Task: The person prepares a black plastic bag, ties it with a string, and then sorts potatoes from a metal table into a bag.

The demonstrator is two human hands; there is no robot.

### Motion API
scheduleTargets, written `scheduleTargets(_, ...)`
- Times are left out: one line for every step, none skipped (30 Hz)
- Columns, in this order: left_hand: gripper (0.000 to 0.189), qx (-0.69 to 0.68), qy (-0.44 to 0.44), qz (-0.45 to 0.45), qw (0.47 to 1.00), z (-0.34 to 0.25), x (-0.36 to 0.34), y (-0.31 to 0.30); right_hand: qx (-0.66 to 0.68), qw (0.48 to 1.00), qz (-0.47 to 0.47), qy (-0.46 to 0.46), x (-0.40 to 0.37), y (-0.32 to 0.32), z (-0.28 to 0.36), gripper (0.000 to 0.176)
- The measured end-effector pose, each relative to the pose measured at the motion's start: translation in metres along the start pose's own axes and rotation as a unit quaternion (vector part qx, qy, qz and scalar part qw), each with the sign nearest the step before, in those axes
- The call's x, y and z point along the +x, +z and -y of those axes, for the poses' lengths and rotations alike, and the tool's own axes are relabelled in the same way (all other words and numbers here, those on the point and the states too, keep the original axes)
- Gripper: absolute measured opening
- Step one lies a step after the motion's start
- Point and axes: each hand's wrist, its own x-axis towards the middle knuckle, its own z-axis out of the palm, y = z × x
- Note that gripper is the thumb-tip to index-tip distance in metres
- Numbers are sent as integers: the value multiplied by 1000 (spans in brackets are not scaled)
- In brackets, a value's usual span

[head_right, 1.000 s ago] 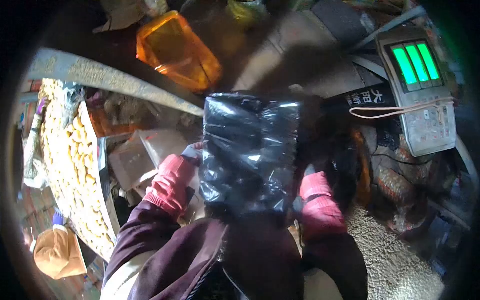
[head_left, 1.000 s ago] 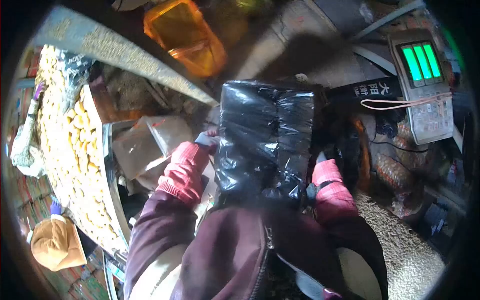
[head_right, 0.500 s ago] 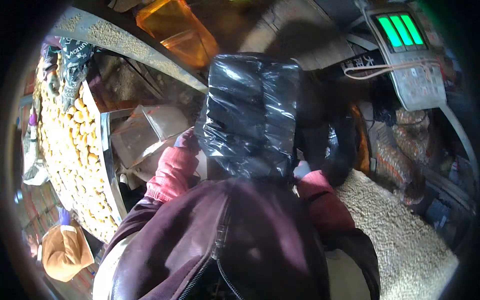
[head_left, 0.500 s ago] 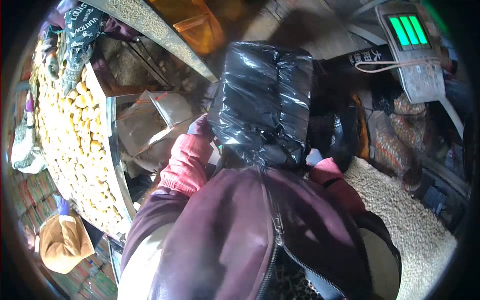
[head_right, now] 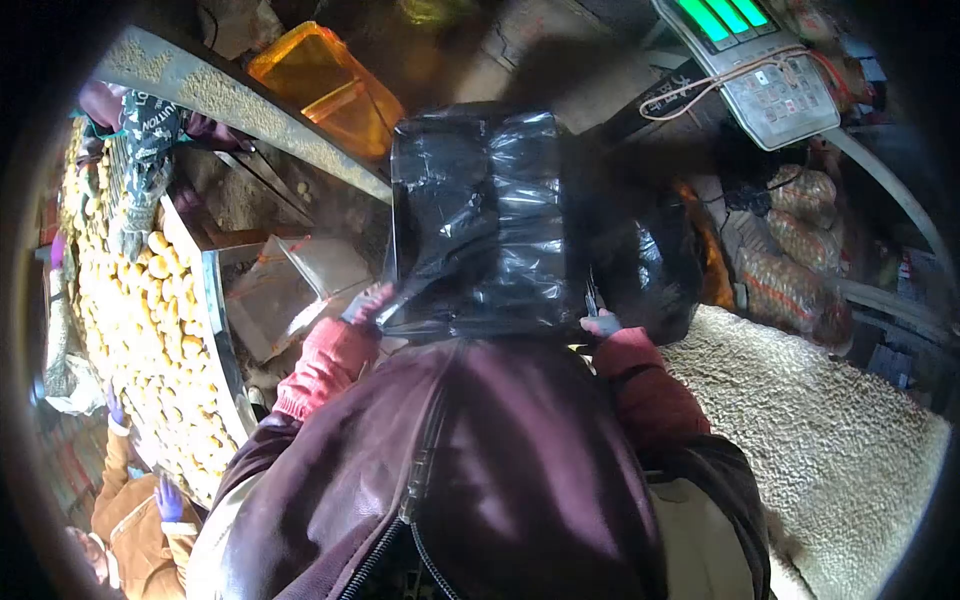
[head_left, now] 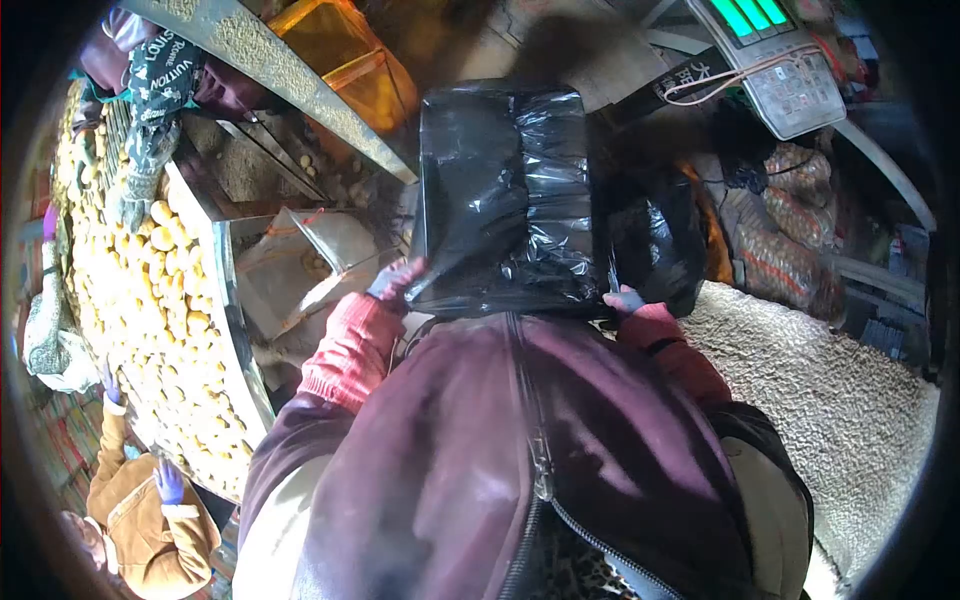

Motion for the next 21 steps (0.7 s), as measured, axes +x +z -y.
scheduleTargets(38,-144,-124,88,978,27,16,-50,22,1000,0,7,-19,14,15,43)
scheduleTargets(41,-257,-265,141,919,54,32,-100,44,999,1,14,-38,27,30,45)
scheduleTargets(40,-138,-172,77,972,49,9,-71,96,995,35,10,-54,35,39,43)
scheduleTargets(38,-89,-144,43,985,45,-6,-50,147,987,70,4,-70,42,47,42)
scheduleTargets(36,-64,-135,26,988,44,-16,-37,197,975,105,-1,-78,46,49,41)
scheduleTargets(35,-52,-132,19,990,44,-24,-29,192,975,113,1,-75,46,43,40)
scheduleTargets(33,-40,-126,12,991,42,-31,-19,186,975,121,3,-66,42,31,39)
scheduleTargets(32,-26,-119,2,993,39,-35,-10,180,975,130,4,-54,40,21,37)
scheduleTargets(30,-15,-111,-6,994,35,-36,-1,144,981,130,-3,-26,31,-1,36)
scheduleTargets(29,-5,-104,-16,994,31,-36,8,123,985,123,-2,-22,34,0,34)
scheduleTargets(27,1,-95,-28,995,25,-38,15,122,987,108,2,-19,34,2,32)
scheduleTargets(26,-9,-83,-44,996,20,-39,22,131,988,86,4,-22,39,8,30)
scheduleTargets(24,-29,-70,-61,995,11,-39,26,146,987,63,4,-27,48,19,28)
scheduleTargets(23,-55,-57,-77,994,3,-39,33,166,985,34,4,-33,57,28,26)
scheduleTargets(29,-108,-45,-84,990,-3,-37,30,197,980,-6,-1,-42,68,40,25)
scheduleTargets(32,-165,-41,-52,984,-10,-35,27,230,972,-48,-9,-47,79,52,23)
scheduleTargets(34,-220,-34,-19,975,-15,-29,25,270,959,-87,-21,-49,87,61,22)
scheduleTargets(34,-264,-4,-12,964,-7,-14,17,291,952,-88,-26,-46,93,69,21)
scheduleTargets(33,-282,11,-17,959,-11,-10,20,318,944,-86,-34,-42,97,76,20)
scheduleTargets(33,-299,27,-21,954,-15,-6,24,331,943,-42,-22,-32,93,80,14)
scheduleTargets(32,-316,42,-25,948,-20,-3,30,327,942,-71,-32,-32,97,82,14)
